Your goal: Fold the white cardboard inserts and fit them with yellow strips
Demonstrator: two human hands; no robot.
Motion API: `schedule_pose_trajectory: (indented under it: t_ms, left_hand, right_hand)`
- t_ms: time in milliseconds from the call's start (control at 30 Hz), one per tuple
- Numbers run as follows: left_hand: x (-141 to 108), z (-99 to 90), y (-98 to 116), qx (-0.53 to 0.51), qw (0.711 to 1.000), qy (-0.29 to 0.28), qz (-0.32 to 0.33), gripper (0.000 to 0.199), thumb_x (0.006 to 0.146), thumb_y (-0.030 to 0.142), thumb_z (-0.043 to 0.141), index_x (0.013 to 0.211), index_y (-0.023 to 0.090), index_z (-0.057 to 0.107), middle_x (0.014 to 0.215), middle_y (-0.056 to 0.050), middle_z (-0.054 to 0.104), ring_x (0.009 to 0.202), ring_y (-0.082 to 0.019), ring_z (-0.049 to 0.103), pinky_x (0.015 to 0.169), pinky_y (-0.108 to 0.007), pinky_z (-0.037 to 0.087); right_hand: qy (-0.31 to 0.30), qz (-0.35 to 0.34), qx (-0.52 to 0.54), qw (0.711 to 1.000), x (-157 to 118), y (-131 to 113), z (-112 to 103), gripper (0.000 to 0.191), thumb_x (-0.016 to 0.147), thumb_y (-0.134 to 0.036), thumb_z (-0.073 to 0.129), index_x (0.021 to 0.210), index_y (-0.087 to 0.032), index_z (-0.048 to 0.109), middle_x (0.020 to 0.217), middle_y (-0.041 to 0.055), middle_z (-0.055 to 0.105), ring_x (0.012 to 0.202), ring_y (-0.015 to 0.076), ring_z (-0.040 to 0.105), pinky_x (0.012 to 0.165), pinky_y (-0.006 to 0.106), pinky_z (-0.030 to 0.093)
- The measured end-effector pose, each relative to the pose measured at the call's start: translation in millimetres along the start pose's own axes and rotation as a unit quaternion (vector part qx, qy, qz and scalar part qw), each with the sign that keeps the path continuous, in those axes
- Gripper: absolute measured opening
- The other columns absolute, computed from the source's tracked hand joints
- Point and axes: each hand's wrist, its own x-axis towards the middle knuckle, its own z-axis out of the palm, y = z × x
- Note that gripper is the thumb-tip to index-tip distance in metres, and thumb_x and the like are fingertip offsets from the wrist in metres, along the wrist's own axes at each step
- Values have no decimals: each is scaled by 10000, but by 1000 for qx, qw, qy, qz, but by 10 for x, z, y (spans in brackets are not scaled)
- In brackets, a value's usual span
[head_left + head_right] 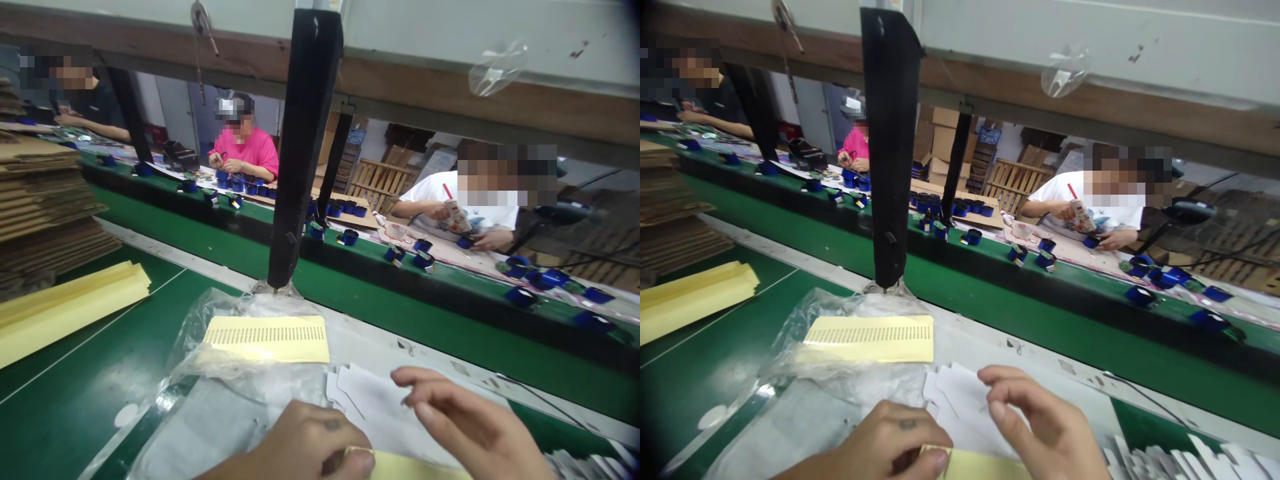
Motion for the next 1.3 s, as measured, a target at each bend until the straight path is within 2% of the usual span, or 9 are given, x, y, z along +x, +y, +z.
schedule_pose_trajectory:
  t_ms: [100,167,233,300,400,500,633,900,1300]
  left_hand:
    - [-32,53,-72,131,987,18,93,246,1015,228,534,821,203,684,842,11,748,674,-150,733,599,-222,519]
    - [-33,65,-105,190,974,39,120,264,1037,258,524,828,206,676,1001,-11,766,692,-161,751,553,-241,528]
    - [-16,53,-123,238,961,40,136,252,1028,268,545,817,200,665,1192,-46,754,688,-177,761,519,-267,545]
    - [9,26,-129,284,947,11,151,238,993,286,603,778,192,641,1304,-81,724,605,-185,744,458,-294,539]
    - [36,-4,-127,323,934,-48,147,202,934,321,695,791,191,635,1370,-115,693,546,-197,727,436,-325,553]
    - [39,-5,-118,335,930,-63,140,182,927,323,711,827,197,629,1371,-120,694,544,-203,728,450,-335,572]
    - [43,0,-106,329,930,-70,146,162,994,290,612,860,199,612,1377,-113,693,566,-196,740,455,-318,573]
    - [63,-2,-97,319,931,-67,165,272,1063,251,461,829,189,587,1307,-135,727,555,-162,723,478,-270,555]
    - [73,-25,-75,321,929,-108,145,189,1008,249,555,835,193,607,1418,-157,656,588,-202,745,480,-320,574]
  right_hand:
    - [-73,91,-12,993,313,-8,-48,461,794,-703,737,765,-248,808,1269,155,745,1268,383,651,1018,468,565]
    - [-100,112,-11,989,465,58,26,540,721,-775,747,725,-239,810,1306,174,723,1366,415,561,1127,550,452]
    - [-115,126,7,985,539,175,127,551,696,-787,757,725,-240,812,1339,171,703,1404,414,519,1179,578,361]
    - [-119,136,24,983,545,301,211,542,699,-778,761,737,-239,813,1373,164,680,1403,405,517,1192,573,326]
    - [-123,129,19,984,505,405,268,561,713,-784,744,725,-226,805,1425,169,639,1394,405,517,1194,559,305]
    - [-133,120,3,984,490,373,275,548,739,-756,725,718,-212,791,1420,175,634,1376,399,531,1161,532,350]
    - [-129,115,-10,985,520,299,279,456,762,-652,723,703,-202,770,1339,178,665,1270,372,607,1093,496,429]
    - [-122,95,-28,988,551,348,272,343,803,-540,665,695,-217,693,1252,156,697,1229,337,617,1093,496,416]
    - [-133,83,-54,986,545,368,297,322,826,-503,614,731,-208,703,1242,160,659,1225,338,598,1082,508,401]
